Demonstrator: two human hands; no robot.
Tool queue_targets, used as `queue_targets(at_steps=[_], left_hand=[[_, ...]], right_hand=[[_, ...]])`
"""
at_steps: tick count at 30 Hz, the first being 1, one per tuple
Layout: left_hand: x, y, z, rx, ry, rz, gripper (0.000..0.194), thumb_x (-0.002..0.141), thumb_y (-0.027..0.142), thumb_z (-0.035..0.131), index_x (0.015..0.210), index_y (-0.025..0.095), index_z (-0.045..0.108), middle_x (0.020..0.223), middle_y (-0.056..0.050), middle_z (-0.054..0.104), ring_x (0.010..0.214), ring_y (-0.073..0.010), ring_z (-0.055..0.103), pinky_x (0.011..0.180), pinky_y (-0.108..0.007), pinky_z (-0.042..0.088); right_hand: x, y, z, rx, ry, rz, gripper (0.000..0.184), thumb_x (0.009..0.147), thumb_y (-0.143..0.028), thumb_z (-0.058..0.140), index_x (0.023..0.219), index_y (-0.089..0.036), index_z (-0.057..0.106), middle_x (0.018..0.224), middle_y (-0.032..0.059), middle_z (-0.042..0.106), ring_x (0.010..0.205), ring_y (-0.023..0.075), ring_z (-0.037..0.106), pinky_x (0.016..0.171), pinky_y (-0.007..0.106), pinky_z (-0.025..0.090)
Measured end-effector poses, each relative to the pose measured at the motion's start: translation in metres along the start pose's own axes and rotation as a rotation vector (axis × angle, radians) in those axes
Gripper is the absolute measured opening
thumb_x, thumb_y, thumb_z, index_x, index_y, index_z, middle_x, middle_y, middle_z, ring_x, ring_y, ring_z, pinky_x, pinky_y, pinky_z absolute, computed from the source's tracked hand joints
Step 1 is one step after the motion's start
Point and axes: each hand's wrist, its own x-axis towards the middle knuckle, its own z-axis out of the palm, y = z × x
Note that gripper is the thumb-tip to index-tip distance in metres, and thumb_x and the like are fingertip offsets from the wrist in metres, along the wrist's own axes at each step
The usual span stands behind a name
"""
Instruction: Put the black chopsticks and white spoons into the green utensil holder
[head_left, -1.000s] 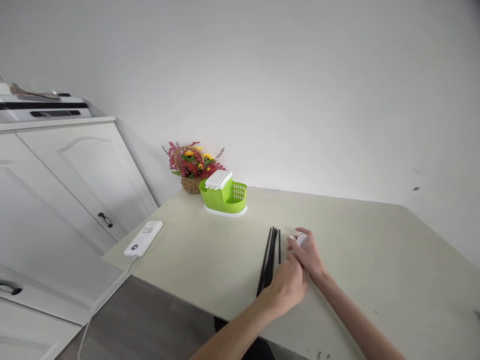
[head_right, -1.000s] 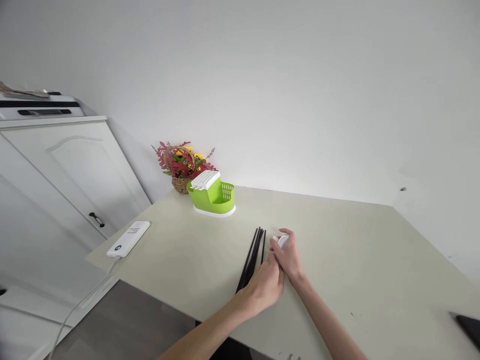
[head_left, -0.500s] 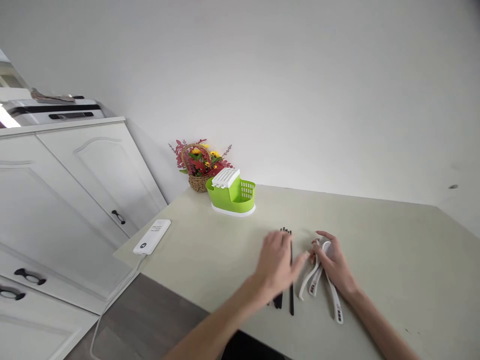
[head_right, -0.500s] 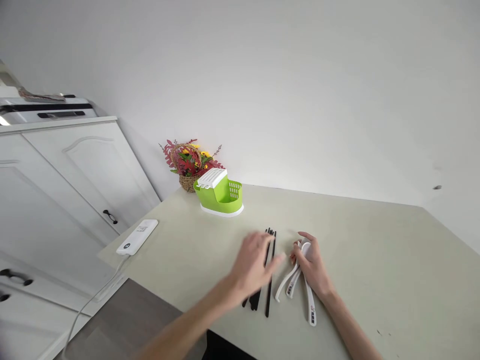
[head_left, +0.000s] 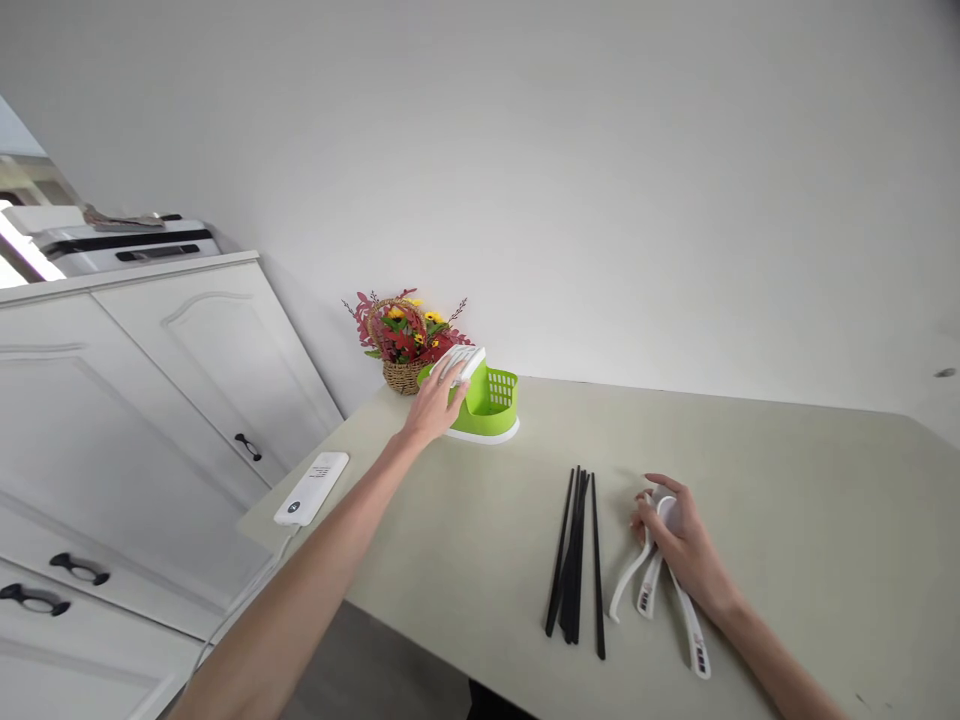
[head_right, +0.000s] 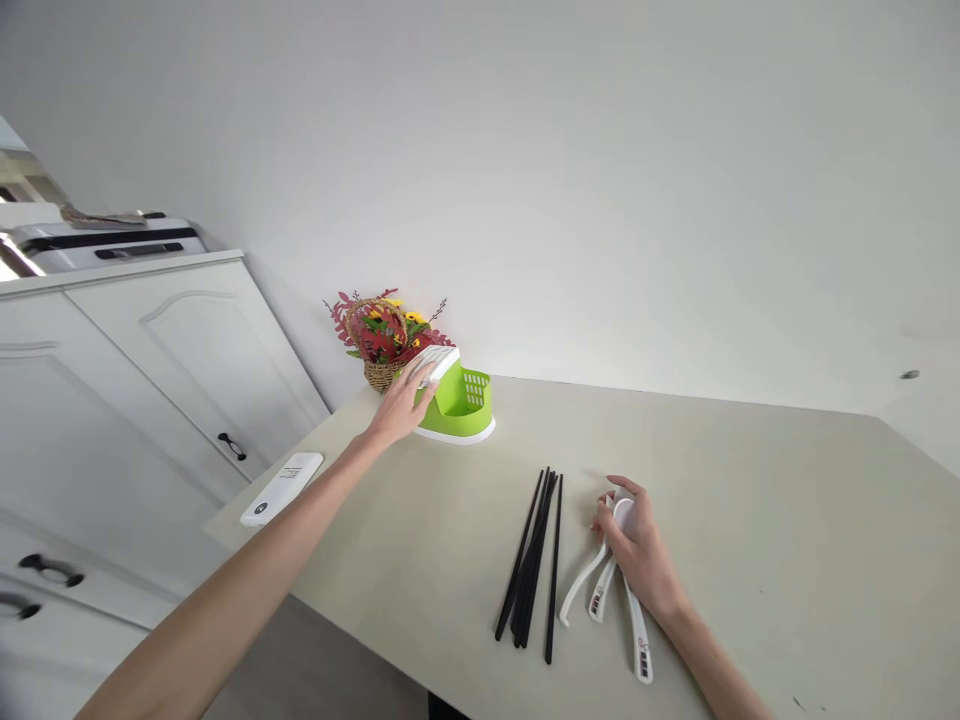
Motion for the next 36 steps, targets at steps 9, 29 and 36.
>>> queue_targets(at_steps=[9,29,36], left_hand=[[0.020,0.051,0.025,-0.104,-0.032,0.044,0.058,0.109,0.054,0.022,0.151,0.025,0.049,0.163,-0.007,0.042,0.147,-0.0283,0.044,0.116,-0.047,0.046],[0.035,0.204,0.036,-0.373,-0.341,0.257,0.054,0.110,0.052,0.019,0.158,0.035,0.036,0.170,0.001,0.030,0.149,-0.0260,0.043,0.116,-0.044,0.044],[-0.067,0.170,0.038,-0.475,0.112,-0.051,0.032,0.109,0.036,0.034,0.119,0.022,0.062,0.116,-0.011,0.067,0.113,-0.0228,0.065,0.101,-0.042,0.053]], right_hand=[[0.008,-0.015,0.005,-0.218,0.030,0.053,0.051,0.085,-0.053,0.059,0.128,-0.027,0.050,0.089,-0.0002,0.068,0.073,0.0216,0.064,0.074,0.039,0.051],[0.010,-0.011,0.006,-0.461,0.066,-0.091,0.052,0.084,-0.037,0.049,0.134,-0.022,0.049,0.108,0.0090,0.063,0.103,0.0290,0.062,0.094,0.045,0.047],[0.014,-0.011,0.009,-0.461,0.057,-0.095,0.053,0.078,-0.031,0.053,0.131,-0.026,0.052,0.103,0.0068,0.062,0.097,0.0275,0.063,0.091,0.043,0.048]])
